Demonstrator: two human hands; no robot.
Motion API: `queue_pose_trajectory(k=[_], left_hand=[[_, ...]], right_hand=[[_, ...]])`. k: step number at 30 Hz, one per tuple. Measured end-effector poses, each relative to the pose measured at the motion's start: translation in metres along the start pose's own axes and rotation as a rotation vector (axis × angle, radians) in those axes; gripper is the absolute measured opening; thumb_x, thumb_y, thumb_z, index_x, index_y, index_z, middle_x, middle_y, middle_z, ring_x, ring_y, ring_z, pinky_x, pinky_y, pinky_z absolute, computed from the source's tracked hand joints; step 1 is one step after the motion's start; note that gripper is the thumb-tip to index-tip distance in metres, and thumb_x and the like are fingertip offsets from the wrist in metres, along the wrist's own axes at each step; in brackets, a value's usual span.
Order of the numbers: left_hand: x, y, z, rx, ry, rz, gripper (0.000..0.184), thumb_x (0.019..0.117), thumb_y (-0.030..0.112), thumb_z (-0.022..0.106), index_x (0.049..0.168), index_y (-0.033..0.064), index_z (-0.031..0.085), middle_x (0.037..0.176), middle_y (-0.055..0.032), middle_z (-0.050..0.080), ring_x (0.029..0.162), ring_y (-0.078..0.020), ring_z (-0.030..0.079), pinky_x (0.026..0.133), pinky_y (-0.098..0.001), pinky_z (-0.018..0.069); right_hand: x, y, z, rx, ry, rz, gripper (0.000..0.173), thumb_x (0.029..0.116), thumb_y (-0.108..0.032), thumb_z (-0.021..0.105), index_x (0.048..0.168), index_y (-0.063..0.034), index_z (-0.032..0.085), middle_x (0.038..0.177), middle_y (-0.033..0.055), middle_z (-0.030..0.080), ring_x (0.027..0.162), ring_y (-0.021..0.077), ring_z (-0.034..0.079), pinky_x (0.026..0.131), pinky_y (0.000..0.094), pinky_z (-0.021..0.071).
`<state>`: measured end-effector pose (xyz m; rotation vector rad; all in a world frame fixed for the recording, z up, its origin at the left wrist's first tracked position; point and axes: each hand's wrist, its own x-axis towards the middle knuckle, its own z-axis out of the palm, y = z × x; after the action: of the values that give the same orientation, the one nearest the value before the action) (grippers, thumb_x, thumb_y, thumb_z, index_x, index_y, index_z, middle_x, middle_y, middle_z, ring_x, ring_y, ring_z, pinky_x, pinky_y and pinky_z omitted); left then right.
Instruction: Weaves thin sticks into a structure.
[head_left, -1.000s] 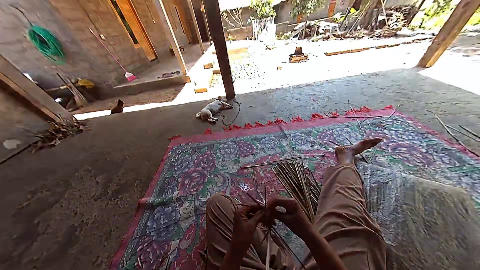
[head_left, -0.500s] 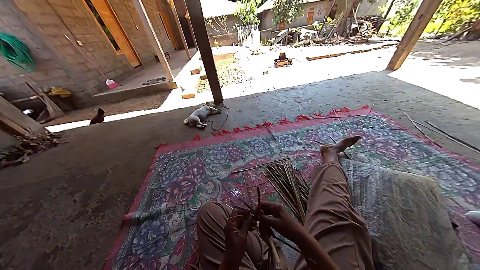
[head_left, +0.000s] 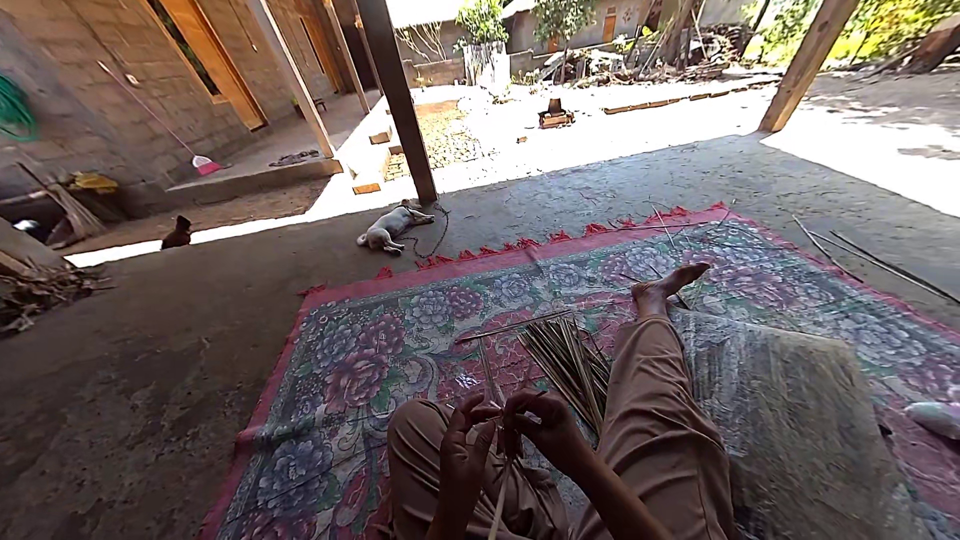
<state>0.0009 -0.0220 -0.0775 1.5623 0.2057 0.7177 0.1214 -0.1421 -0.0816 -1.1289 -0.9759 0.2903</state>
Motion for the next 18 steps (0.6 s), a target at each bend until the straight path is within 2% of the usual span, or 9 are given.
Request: queue_pose_trajectory(k=[3,5,7,9,11,13,16,18], left_hand=[[-0.001,0.004,-0.002,0.163,-0.108,0.049,0.032,0.0887,0.011,0.069,0.117,-0.0011,0.063,0.110,-0.0032,0.070,0.107,-0.0088,0.066,0.098,-0.0283,0.0536],[0.000,0.003,-0.002,0.223,-0.094,0.058,0.018,0.0870,0.012,0.070,0.103,0.0045,0.069,0.101,0.0000,0.070,0.099,-0.0061,0.065,0.092,-0.0264,0.0537],[0.002,0.004,-0.003,0.195,-0.071,0.039,0.007,0.0885,0.008,0.069,0.095,0.0052,0.069,0.091,0.0012,0.069,0.083,-0.0044,0.066,0.080,-0.0224,0.0565],[0.002,0.005,-0.009,0.156,-0.098,0.004,0.005,0.0897,0.005,0.068,0.094,0.0037,0.070,0.088,0.0016,0.070,0.079,-0.0038,0.066,0.076,-0.0210,0.0570],[0.001,0.010,-0.021,0.121,-0.145,-0.113,0.007,0.0903,0.003,0.066,0.095,0.0032,0.070,0.087,0.0014,0.070,0.077,-0.0044,0.066,0.074,-0.0212,0.0564],[0.000,0.016,-0.031,0.099,-0.187,-0.235,0.008,0.0913,0.002,0.065,0.097,0.0033,0.070,0.084,0.0023,0.070,0.071,-0.0037,0.065,0.068,-0.0203,0.0561],[-0.001,0.021,-0.038,0.111,-0.206,-0.331,0.010,0.0929,0.002,0.063,0.099,0.0037,0.070,0.081,0.0033,0.069,0.067,-0.0035,0.064,0.064,-0.0199,0.0542],[0.001,0.023,-0.040,0.142,-0.202,-0.370,0.011,0.0943,0.002,0.062,0.100,0.0029,0.071,0.078,0.0034,0.068,0.066,-0.0030,0.062,0.062,-0.0194,0.0530]], right_hand=[[0.003,-0.004,0.004,-0.035,0.083,-0.074,0.005,0.0887,0.004,0.070,0.093,0.0026,0.072,0.091,0.0036,0.072,0.087,0.0066,0.069,0.083,0.0259,0.0595],[0.002,-0.007,0.011,-0.023,0.097,-0.064,0.004,0.0872,0.004,0.071,0.091,0.0022,0.072,0.089,0.0028,0.073,0.086,0.0060,0.069,0.083,0.0256,0.0594],[0.001,-0.007,0.015,-0.002,0.104,-0.016,0.005,0.0851,0.005,0.073,0.089,0.0017,0.073,0.088,0.0022,0.073,0.084,0.0058,0.069,0.083,0.0255,0.0594],[0.002,-0.009,0.007,0.021,0.067,0.099,0.005,0.0868,0.005,0.073,0.092,0.0028,0.074,0.090,0.0021,0.074,0.086,0.0053,0.069,0.084,0.0251,0.0594],[0.006,-0.018,-0.009,0.068,0.043,0.244,0.006,0.0888,0.003,0.071,0.095,0.0032,0.073,0.088,0.0012,0.074,0.081,0.0046,0.070,0.080,0.0250,0.0599],[0.008,-0.026,-0.019,0.064,0.023,0.320,0.006,0.0889,0.003,0.071,0.095,0.0019,0.072,0.087,-0.0003,0.074,0.080,0.0035,0.070,0.079,0.0237,0.0598],[0.005,-0.025,-0.017,-0.029,-0.017,0.301,0.005,0.0893,0.001,0.071,0.094,0.0026,0.071,0.087,0.0001,0.072,0.080,0.0015,0.068,0.079,0.0210,0.0586],[0.003,-0.022,-0.016,-0.218,-0.064,0.217,0.008,0.0913,-0.003,0.069,0.096,0.0034,0.073,0.089,0.0044,0.073,0.083,0.0030,0.069,0.081,0.0214,0.0586]])
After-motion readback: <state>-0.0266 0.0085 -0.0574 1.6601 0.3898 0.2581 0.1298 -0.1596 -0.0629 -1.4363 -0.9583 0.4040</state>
